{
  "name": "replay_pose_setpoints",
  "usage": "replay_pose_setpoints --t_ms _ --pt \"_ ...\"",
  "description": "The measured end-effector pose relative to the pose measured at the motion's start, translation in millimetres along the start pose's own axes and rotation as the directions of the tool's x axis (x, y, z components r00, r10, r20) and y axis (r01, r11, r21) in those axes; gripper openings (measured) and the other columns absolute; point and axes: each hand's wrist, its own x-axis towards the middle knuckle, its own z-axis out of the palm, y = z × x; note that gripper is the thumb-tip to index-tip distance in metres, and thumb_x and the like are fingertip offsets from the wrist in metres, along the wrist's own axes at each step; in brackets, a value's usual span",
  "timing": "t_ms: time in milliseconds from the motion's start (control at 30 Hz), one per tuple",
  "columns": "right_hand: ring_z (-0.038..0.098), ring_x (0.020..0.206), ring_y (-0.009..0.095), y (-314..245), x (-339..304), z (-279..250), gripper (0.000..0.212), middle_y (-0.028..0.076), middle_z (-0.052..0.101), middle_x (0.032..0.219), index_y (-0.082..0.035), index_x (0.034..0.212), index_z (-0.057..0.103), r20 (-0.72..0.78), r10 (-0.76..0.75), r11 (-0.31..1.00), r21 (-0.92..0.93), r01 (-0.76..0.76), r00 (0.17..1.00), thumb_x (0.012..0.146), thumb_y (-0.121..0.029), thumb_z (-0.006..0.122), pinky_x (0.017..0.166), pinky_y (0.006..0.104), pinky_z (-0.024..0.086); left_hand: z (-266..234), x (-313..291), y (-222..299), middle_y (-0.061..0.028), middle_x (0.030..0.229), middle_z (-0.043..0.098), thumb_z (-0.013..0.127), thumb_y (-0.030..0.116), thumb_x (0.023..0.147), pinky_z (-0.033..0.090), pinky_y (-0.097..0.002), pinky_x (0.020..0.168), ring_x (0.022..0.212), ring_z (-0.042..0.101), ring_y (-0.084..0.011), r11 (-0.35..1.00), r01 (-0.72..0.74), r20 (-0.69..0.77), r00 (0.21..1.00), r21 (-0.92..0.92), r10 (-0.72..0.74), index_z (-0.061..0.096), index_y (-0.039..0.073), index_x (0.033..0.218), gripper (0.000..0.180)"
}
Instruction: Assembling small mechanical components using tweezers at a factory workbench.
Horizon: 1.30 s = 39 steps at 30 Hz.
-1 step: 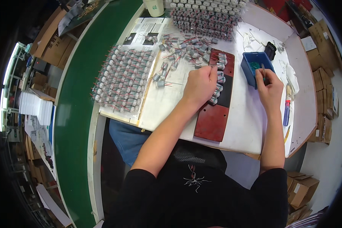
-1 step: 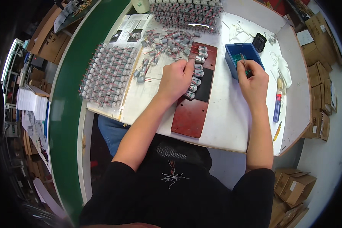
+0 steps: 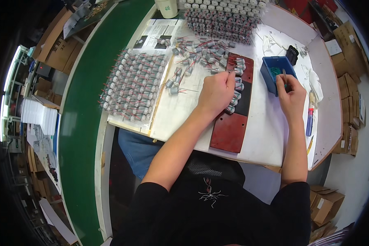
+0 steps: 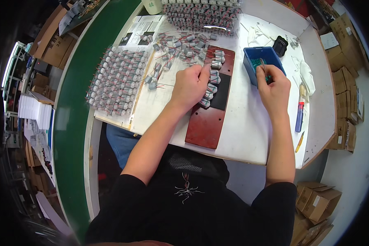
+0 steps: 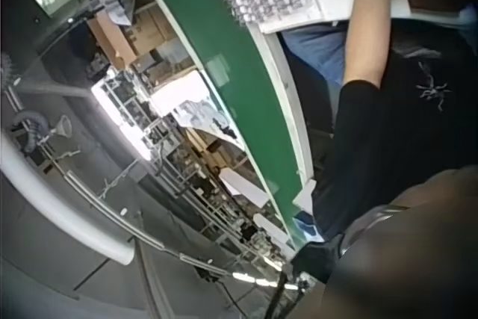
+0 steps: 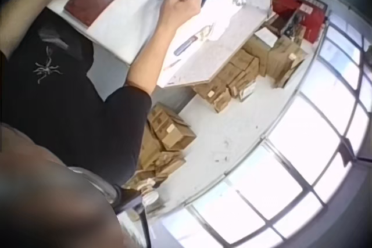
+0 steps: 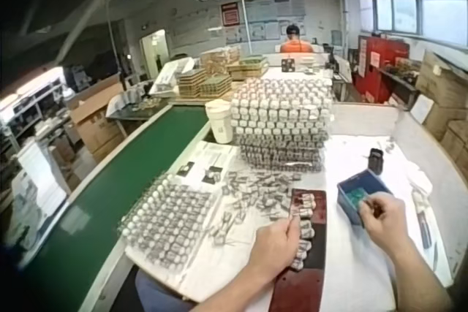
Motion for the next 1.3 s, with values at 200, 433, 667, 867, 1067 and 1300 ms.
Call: replay_pose_setpoints --t_ms 200,433,667,867,1067,1300 --pt "0.047 0.061 0.008 9.4 -0.3 1.5 0.018 0.001 0.061 0.072 0.001 0.096 0.071 -0.012 -0.041 0.998 0.047 0.041 0.999 0.096 -0.016 0.074 0.056 0.0244 0.04 -39.5 -8.5 27.2 -0.027 0.069 0.063 0.062 0.028 0.101 0.048 -0.0524 0.06 0.067 0.064 -0.0468 0.999 0.004 0.036 0.999 -0.035 -0.003 0.064 -0.003 0.075 0.04" --pt "0.045 0.061 0.007 14.8 -1.9 -4.7 0.016 0.0 0.057 0.073 0.001 0.097 0.07 -0.011 -0.035 0.999 0.009 0.035 0.999 0.098 -0.016 0.072 0.056 0.0238 0.038 -161.2 39.6 5.1 -0.0143 0.06 0.06 0.063 0.034 0.102 0.044 -0.04 0.055 0.054 0.057 -0.0218 0.945 -0.061 -0.056 0.995 0.321 0.084 0.068 -0.001 0.078 0.043" --pt "0.047 0.066 0.005 3.9 -1.1 -1.0 0.017 -0.002 0.056 0.075 0.002 0.1 0.069 0.057 -0.03 1.0 0.005 0.03 0.998 0.1 -0.014 0.07 0.058 0.0216 0.037 -276.9 101.3 -112.9 -0.0175 0.063 0.061 0.062 0.034 0.102 0.045 -0.04 0.058 0.057 0.06 -0.0227 0.765 -0.028 -0.112 0.985 0.643 0.13 0.066 -0.004 0.079 0.045" --pt "0.046 0.066 0.006 10.6 -1.4 -1.3 0.016 -0.001 0.056 0.075 0.001 0.101 0.069 0.056 -0.022 1.0 -0.016 0.023 0.998 0.1 -0.015 0.071 0.058 0.0218 0.037 -281.2 108.0 -124.4 -0.0184 0.065 0.061 0.063 0.036 0.102 0.046 -0.0407 0.061 0.059 0.059 -0.0239 0.804 -0.059 -0.004 0.997 0.592 0.076 0.067 -0.004 0.081 0.045" --pt "0.046 0.065 0.006 8.1 -1.3 -2.0 0.016 -0.001 0.056 0.076 0.001 0.101 0.07 0.062 -0.031 0.999 0.013 0.03 0.998 0.101 -0.015 0.071 0.058 0.0221 0.036 -272.2 107.8 -106.8 -0.0249 0.084 0.07 0.063 0.034 0.101 0.054 -0.0444 0.073 0.079 0.07 -0.041 0.825 0.044 0.068 0.993 0.564 -0.1 0.074 -0.002 0.095 0.039" --pt "0.046 0.065 0.006 7.9 -1.5 -2.4 0.016 -0.001 0.057 0.075 0.0 0.101 0.07 0.06 -0.038 0.999 0.019 0.037 0.997 0.101 -0.015 0.07 0.057 0.0222 0.036 -279.3 103.9 -119.9 -0.0162 0.078 0.07 0.065 0.043 0.1 0.051 -0.0387 0.068 0.071 0.068 -0.027 0.729 0.029 0.017 0.998 0.683 -0.056 0.07 0.001 0.099 0.042"
